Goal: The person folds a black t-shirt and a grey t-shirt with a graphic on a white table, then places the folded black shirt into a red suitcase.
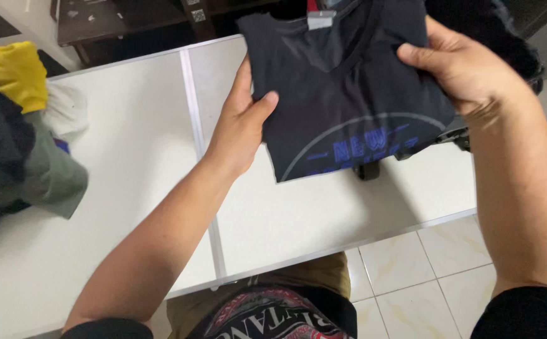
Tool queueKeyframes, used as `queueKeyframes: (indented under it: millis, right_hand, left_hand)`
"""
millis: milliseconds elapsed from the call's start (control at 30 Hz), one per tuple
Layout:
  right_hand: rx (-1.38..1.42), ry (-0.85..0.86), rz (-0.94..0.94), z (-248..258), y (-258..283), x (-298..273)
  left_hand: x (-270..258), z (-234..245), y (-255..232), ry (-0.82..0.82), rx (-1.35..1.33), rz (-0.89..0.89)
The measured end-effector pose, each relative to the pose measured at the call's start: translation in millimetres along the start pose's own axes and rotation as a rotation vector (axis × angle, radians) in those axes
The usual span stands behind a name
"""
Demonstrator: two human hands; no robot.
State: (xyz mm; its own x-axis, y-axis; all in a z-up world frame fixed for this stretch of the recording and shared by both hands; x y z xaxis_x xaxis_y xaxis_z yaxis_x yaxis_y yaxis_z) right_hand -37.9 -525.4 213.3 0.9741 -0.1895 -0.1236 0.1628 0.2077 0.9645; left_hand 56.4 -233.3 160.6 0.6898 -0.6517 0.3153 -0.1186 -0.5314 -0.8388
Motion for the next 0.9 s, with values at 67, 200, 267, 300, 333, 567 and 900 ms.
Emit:
queueKeyframes:
  millis: [67, 200, 267, 300, 333, 567, 900]
  right_hand:
    - [-0.101, -0.076, 0.021, 57, 5, 16]
    - [-0.227, -0.237, -0.078, 132, 1, 62]
    - [-0.313, -0.263, -0.089, 156, -4, 86]
    - [-0.385, -0.257, -0.064, 163, -7, 101]
    - [-0.456, -0.249, -0.040, 169, -9, 113]
    - [-0.505, -0.109, -0.060, 174, -38, 173]
    - [-0.631, -0.149, -0.073, 181, -116, 238]
  left_hand:
    - [62, -16, 23, 0.023, -0.087, 0.038]
    - [166, -34, 69, 0.008, -0.086, 0.089]
    - [204, -37, 90, -0.006, 0.022, 0.128]
    - [218, -37, 99, -0.028, 0.097, 0.126]
    - [230, -38, 106, -0.050, 0.172, 0.124]
    - [261, -44, 129, -0.262, 0.482, 0.676]
    - [297, -30, 170, -0.266, 0.620, 0.860]
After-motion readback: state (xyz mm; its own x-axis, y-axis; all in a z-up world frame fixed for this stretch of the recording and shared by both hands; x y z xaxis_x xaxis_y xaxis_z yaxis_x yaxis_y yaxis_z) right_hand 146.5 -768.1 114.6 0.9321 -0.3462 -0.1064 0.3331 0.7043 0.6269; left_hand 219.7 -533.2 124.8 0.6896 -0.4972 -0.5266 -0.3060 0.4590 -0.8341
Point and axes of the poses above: each hand's wrist, its own x-axis towards the middle knuckle, its own z-axis out of the back of the hand, y = z × x, the point moved 4 cm from there along x, towards the middle knuckle, and after that the axes turned 14 degrees about -x, right-handed, at the moved point
